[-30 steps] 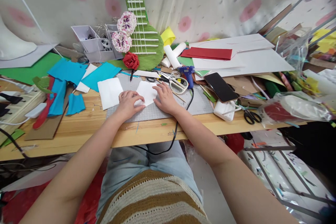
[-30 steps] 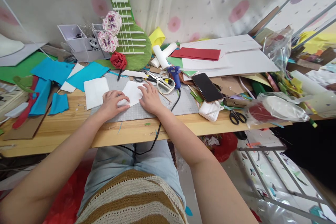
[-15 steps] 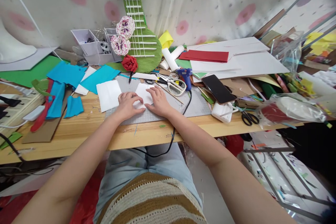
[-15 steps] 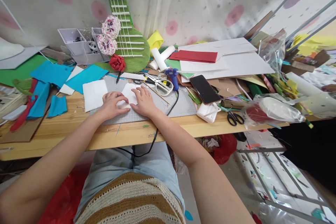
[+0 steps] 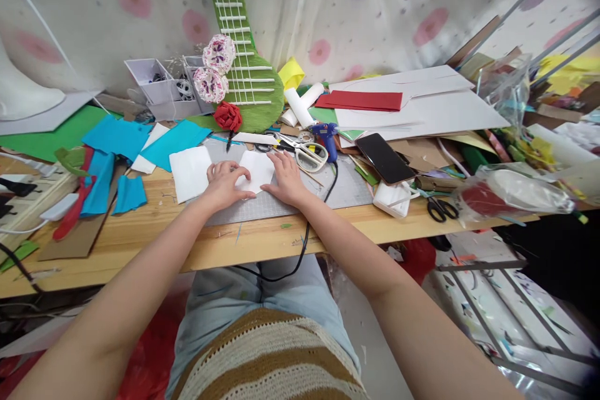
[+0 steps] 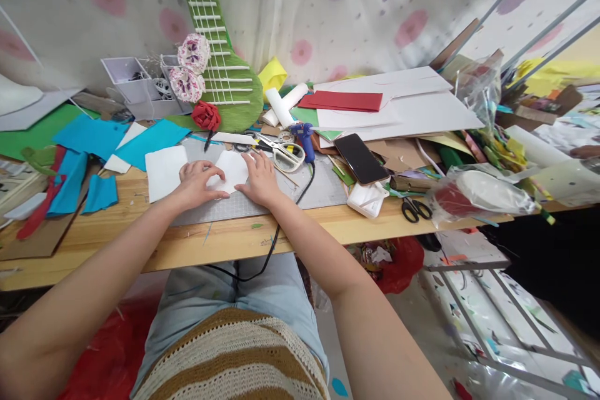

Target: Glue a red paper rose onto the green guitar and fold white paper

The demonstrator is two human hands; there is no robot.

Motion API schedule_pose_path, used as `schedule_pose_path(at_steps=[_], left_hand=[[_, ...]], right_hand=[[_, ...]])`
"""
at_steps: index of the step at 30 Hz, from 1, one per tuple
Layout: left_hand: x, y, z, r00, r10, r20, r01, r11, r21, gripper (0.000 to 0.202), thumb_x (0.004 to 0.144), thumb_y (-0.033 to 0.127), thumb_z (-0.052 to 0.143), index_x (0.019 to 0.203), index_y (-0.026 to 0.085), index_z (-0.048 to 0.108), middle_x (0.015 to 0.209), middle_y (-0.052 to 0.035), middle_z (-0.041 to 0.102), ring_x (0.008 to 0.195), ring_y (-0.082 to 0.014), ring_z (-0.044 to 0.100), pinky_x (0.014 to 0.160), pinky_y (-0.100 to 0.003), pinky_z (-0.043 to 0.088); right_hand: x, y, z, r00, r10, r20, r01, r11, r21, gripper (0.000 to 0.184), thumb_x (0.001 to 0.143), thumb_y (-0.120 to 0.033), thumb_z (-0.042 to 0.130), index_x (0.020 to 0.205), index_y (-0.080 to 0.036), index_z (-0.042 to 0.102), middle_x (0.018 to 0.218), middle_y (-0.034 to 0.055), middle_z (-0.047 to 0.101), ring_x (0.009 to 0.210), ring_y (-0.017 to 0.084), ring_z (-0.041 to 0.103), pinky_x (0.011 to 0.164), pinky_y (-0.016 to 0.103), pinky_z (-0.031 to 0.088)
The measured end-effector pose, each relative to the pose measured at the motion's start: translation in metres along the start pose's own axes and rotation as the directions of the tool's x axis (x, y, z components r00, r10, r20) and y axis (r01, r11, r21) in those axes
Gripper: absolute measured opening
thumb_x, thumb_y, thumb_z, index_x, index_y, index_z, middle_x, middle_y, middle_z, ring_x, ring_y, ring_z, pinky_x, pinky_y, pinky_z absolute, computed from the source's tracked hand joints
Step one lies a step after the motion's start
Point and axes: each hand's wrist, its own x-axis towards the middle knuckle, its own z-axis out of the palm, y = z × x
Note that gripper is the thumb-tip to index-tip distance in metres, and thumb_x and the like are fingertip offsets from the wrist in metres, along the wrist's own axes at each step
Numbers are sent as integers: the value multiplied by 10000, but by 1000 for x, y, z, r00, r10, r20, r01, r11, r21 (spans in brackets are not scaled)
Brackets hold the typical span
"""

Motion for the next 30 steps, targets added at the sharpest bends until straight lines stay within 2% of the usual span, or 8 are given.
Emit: schedule_pose_path(at_steps=[9,13,16,19,21,24,27,30], left_hand=[[-6,-13,-23,991,-67,119,52,991,121,869,451,604,757,1199,222,532,1310,-151,449,1290,-364,322,1081,-515,160],[9,-8,-30,959,-232,163,258,953,-159,1044,476,604,744,1358,177,385,1319,-168,474,1198,-331,471,978,-422,363],[30,0,-32,895,-394,211,447,776,-445,966,592,546,709,1375,127,329,1219,-156,567,1037,-251,593,824,-328,456],[50,7,-31,864,-415,286,503,680,-533,842,610,429,730,1321,134,388,1139,-136,626,956,-227,627,780,-315,471],[63,10,-29,910,-347,228,415,747,-519,694,588,361,742,1205,153,502,1142,-117,632,995,-230,613,825,-320,465],[79,17,-24,989,-104,102,139,888,-437,502,584,318,725,1045,167,595,1161,-87,629,1074,-225,575,916,-312,434],[92,27,-20,985,113,131,-68,948,-311,450,646,276,661,1077,166,591,1161,-83,630,1073,-213,576,937,-307,426],[100,36,-19,962,162,218,-146,986,-86,505,641,234,652,1136,175,572,1211,-101,602,1094,-245,561,932,-339,422]], right_hand=[[1,3,-3,998,64,22,-64,998,27,857,677,-305,726,1416,-169,315,1451,155,319,1395,325,175,1121,506,187],[-1,2,-1,999,39,-7,-38,999,30,831,680,-302,710,1405,-155,331,1424,158,349,1379,315,196,1118,493,201],[-1,3,2,998,-31,-56,34,999,42,777,690,-306,686,1382,-172,358,1378,159,392,1345,306,252,1101,511,222],[0,3,3,993,-74,-95,81,994,71,751,706,-337,668,1369,-152,367,1347,169,416,1296,298,312,1083,497,259],[0,3,1,991,-61,-117,72,993,95,727,722,-326,643,1366,-143,361,1333,168,429,1263,290,345,1074,483,279],[1,2,-1,991,-37,-130,52,991,121,691,723,-252,595,1362,-140,356,1322,161,438,1238,278,368,1070,467,288],[1,2,-2,993,-63,-104,77,989,130,685,691,-204,560,1348,-149,373,1318,151,444,1240,277,366,1070,462,284],[0,2,-2,990,-103,-96,115,984,136,686,660,-169,525,1331,-144,389,1304,147,458,1231,274,371,1068,459,285]])
